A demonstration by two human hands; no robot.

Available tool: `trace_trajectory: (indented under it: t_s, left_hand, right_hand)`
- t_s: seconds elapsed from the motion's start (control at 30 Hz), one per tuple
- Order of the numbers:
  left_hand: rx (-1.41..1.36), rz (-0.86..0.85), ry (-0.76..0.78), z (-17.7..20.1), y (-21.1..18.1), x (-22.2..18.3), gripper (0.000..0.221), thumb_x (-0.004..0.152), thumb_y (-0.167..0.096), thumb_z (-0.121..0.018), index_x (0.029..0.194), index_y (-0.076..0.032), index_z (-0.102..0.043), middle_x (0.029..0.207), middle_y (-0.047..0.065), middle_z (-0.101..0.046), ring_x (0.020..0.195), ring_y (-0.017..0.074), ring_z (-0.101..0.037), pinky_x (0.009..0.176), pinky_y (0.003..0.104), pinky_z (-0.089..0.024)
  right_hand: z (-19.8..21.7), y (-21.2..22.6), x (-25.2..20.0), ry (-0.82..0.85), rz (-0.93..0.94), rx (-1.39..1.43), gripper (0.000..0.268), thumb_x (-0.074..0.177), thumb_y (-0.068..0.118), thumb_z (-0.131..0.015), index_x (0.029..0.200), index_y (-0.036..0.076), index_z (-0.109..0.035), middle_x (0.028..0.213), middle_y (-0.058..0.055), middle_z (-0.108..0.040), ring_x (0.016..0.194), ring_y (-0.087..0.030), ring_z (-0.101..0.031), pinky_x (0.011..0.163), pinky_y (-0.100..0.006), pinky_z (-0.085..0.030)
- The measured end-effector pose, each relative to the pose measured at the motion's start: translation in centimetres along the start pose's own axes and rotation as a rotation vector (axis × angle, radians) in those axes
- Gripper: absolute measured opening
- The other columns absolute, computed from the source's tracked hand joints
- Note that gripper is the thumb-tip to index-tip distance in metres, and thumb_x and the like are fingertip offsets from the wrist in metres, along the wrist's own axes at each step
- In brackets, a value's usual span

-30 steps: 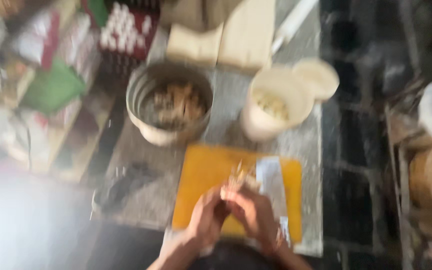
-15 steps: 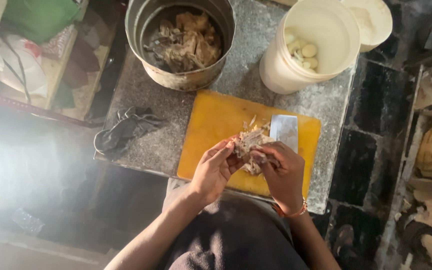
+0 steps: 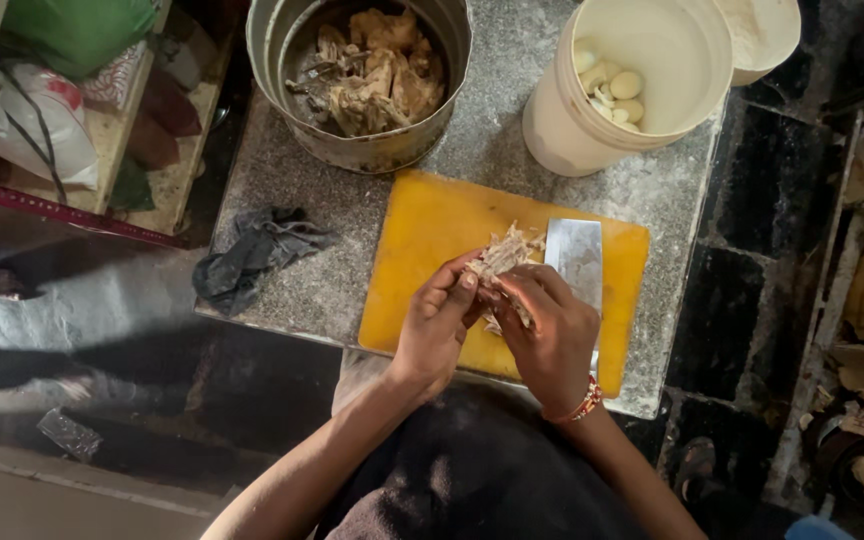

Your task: The person shreds cooked chicken by hand on a yellow cutting board, picking pieces from a metal pot and placing the shredded meat onto the board.

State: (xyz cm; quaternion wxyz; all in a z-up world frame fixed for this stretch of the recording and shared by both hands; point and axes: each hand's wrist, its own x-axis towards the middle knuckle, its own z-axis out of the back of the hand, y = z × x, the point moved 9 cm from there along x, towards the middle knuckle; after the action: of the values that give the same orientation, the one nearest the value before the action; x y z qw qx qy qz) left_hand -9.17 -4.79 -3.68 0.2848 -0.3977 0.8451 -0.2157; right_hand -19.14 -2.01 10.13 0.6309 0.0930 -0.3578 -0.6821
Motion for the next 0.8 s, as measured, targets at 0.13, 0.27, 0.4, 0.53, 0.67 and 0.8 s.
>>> trace_trajectory:
  t_s: [0.13, 0.27, 0.4, 0.53, 0.67, 0.8]
  left_hand:
    - [-0.101, 0.075, -0.025, 0.5, 0.6, 0.0, 0.040, 0.109, -0.017, -0.052, 0.145, -0.002, -0.053, 0.116, 0.004, -0.066, 0.102, 0.0101, -0.063, 0.098, 0.031, -0.052]
    - [-0.189, 0.089, -0.013, 0.8, 1.1, -0.1, 0.037, 0.109, -0.018, -0.056, 0.142, -0.001, -0.054, 0.113, 0.003, -0.065, 0.102, 0.0111, -0.064, 0.098, 0.032, -0.054]
    - [-0.225, 0.099, 0.024, 0.5, 0.9, 0.0, 0.031, 0.108, -0.014, -0.060, 0.135, 0.000, -0.056, 0.113, 0.005, -0.067, 0.102, 0.0129, -0.066, 0.096, 0.032, -0.054]
    - [-0.214, 0.182, -0.010, 0.1, 1.0, 0.7, 0.027, 0.105, -0.011, -0.062, 0.129, 0.000, -0.058, 0.113, 0.007, -0.070, 0.100, 0.0157, -0.068, 0.093, 0.034, -0.055]
    - [-0.252, 0.200, -0.028, 0.5, 0.2, 1.5, 0.027, 0.102, -0.014, -0.061, 0.127, -0.003, -0.058, 0.115, 0.007, -0.071, 0.105, 0.0164, -0.069, 0.095, 0.034, -0.055]
    - [-0.239, 0.200, -0.035, 2.0, -0.7, 2.5, 0.029, 0.102, -0.017, -0.062, 0.128, -0.005, -0.059, 0.118, 0.007, -0.071, 0.107, 0.0168, -0.069, 0.095, 0.034, -0.054]
  right_hand:
    - [-0.4, -0.3, 0.1, -0.003, 0.000, 0.079, 0.020, 0.084, 0.003, -0.081, 0.102, 0.002, -0.072, 0.101, -0.011, -0.072, 0.087, -0.026, -0.075, 0.072, -0.034, -0.058]
    - [-0.6, -0.7, -0.3, -0.025, 0.038, 0.071, 0.020, 0.084, 0.005, -0.083, 0.099, 0.004, -0.071, 0.101, -0.010, -0.072, 0.086, -0.024, -0.074, 0.071, -0.033, -0.059]
    - [-0.6, -0.7, -0.7, -0.051, 0.079, 0.080, 0.019, 0.084, 0.003, -0.082, 0.099, 0.003, -0.070, 0.101, -0.010, -0.071, 0.089, -0.025, -0.075, 0.073, -0.033, -0.060]
    - [-1.2, -2.4, -1.3, 0.007, -0.023, 0.150, 0.017, 0.084, 0.005, -0.084, 0.095, 0.002, -0.071, 0.096, -0.009, -0.072, 0.079, -0.020, -0.071, 0.064, -0.030, -0.055]
    - [-2.3, -6.6, -3.5, 0.041, -0.304, 0.510, 0.019, 0.084, 0.006, -0.084, 0.094, -0.001, -0.069, 0.092, -0.008, -0.071, 0.077, -0.014, -0.067, 0.064, -0.025, -0.053]
    - [-2.0, -8.3, -5.3, -0.015, -0.354, 0.662, 0.017, 0.089, 0.001, -0.073, 0.103, -0.005, -0.064, 0.103, -0.011, -0.066, 0.097, -0.015, -0.069, 0.087, -0.027, -0.058]
